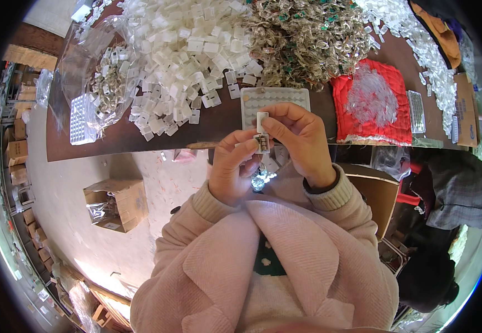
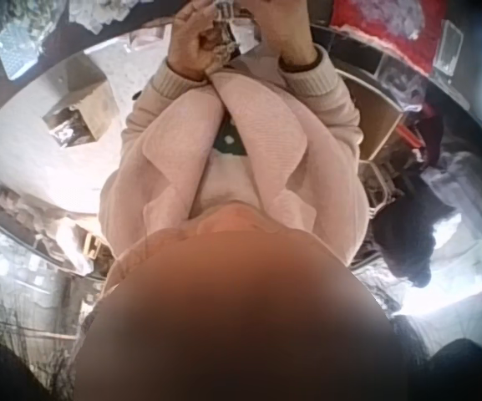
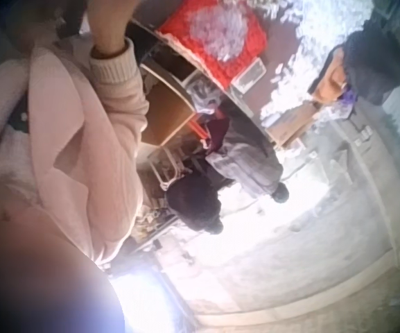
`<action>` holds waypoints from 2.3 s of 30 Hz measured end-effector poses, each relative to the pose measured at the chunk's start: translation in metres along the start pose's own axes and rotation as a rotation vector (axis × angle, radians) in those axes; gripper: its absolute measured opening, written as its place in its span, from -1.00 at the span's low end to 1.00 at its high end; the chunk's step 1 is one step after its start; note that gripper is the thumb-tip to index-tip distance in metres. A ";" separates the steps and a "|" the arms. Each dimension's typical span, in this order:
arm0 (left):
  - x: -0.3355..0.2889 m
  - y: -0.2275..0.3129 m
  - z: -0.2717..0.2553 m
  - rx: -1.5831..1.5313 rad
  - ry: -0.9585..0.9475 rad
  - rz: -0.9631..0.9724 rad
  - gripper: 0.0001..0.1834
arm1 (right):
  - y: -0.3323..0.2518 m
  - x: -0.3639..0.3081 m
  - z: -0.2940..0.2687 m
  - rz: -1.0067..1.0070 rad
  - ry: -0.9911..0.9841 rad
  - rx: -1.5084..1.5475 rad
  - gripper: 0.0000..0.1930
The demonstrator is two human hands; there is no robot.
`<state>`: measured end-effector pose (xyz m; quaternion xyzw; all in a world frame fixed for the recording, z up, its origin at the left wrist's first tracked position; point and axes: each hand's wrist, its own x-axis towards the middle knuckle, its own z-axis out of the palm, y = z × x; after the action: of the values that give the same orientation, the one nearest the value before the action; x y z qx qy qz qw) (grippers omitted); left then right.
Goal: The person repeatedly picks small white plastic housings and metallic components from a table, inserts the metal parts into the housings, and places the assembled units into a white tray. The process is repeated continuously throughout the clip.
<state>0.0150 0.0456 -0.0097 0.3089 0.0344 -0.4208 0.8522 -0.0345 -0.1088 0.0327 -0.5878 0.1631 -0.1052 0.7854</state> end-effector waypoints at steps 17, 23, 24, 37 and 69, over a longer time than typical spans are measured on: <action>-0.001 -0.001 0.015 -0.111 -0.038 0.056 -0.71 | 0.003 0.003 -0.008 -0.807 -0.190 -0.381 -0.67; -0.001 -0.008 0.013 -0.097 -0.027 0.066 -0.68 | 0.007 0.002 -0.004 -0.815 -0.134 -0.368 -0.71; -0.002 -0.010 0.011 -0.216 -0.116 0.010 -0.70 | 0.009 0.002 -0.002 -0.806 -0.116 -0.317 -0.70; -0.003 -0.011 0.003 0.028 -0.101 0.053 -0.71 | 0.010 -0.026 -0.038 -0.809 -0.213 -0.833 -0.46; -0.008 -0.013 0.023 -0.006 -0.178 0.051 -0.82 | -0.013 -0.037 -0.025 -0.547 -0.039 -0.441 -0.90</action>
<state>-0.0049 0.0324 0.0052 0.2684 -0.0483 -0.4248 0.8633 -0.0783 -0.1214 0.0438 -0.7672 0.0032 -0.2627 0.5851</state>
